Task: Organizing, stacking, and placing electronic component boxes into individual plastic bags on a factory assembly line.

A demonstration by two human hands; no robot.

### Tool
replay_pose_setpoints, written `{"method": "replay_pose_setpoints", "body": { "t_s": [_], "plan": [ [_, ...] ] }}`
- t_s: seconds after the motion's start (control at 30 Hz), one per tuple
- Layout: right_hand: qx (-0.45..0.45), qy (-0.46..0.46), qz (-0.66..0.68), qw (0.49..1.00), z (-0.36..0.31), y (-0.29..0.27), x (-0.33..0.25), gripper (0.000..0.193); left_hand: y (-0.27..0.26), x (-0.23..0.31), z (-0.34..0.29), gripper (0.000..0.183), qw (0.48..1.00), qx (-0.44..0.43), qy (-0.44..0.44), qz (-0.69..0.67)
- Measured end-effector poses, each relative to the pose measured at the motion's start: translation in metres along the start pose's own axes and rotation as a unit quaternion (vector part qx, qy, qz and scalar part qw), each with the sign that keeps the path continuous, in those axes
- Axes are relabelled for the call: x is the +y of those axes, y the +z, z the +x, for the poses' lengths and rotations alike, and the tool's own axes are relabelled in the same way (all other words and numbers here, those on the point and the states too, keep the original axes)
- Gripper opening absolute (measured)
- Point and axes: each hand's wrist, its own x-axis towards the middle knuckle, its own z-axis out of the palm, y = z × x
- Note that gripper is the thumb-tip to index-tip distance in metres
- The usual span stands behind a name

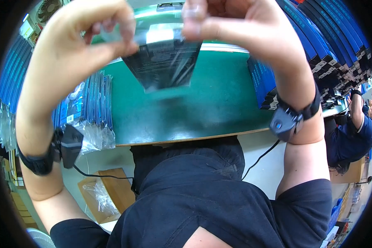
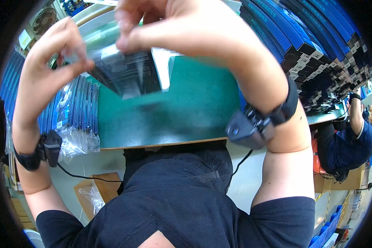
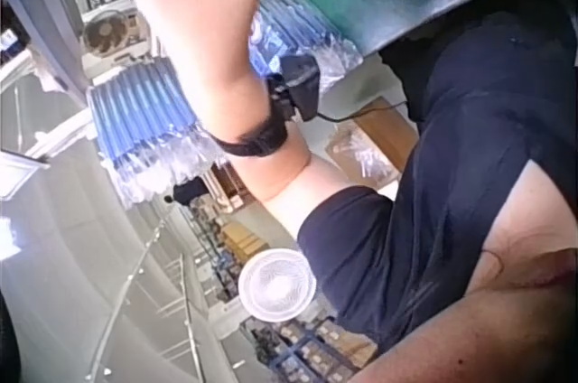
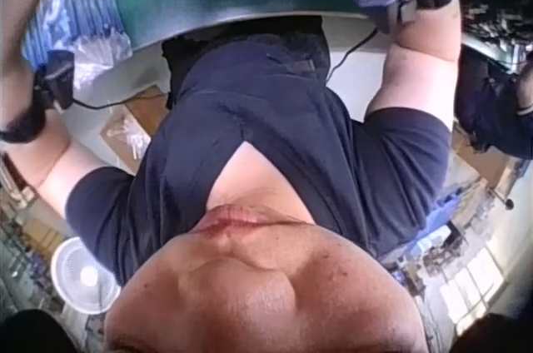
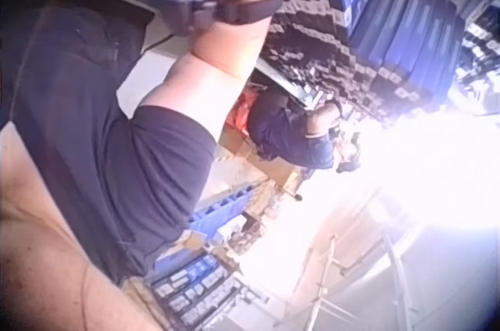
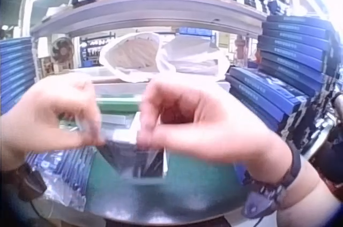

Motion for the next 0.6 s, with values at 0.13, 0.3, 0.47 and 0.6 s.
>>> {"method": "replay_pose_setpoints", "body": {
  "t_s": [0.13, 0.3, 0.47, 0.6],
  "plan": [
    [-0.089, -0.135, -0.245, 0.956, -0.034, 0.047, 0.023, 0.019, 0.042, 0.016, -0.039, 0.020, 0.998, -0.054, 0.016, -0.002],
    [-0.244, 0.090, 0.012, 0.965, -0.070, 0.065, 0.049, 0.013, 0.107, 0.036, -0.115, 0.008, 0.956, -0.236, -0.100, -0.143],
    [-0.269, 0.476, 0.142, 0.825, -0.110, 0.093, 0.087, 0.048, 0.109, 0.059, -0.122, 0.028, 0.953, -0.154, -0.175, -0.194],
    [-0.169, 0.502, 0.300, 0.793, -0.125, 0.132, 0.111, 0.069, 0.136, 0.064, -0.129, 0.042, 0.962, -0.143, -0.172, -0.156]
  ]
}}
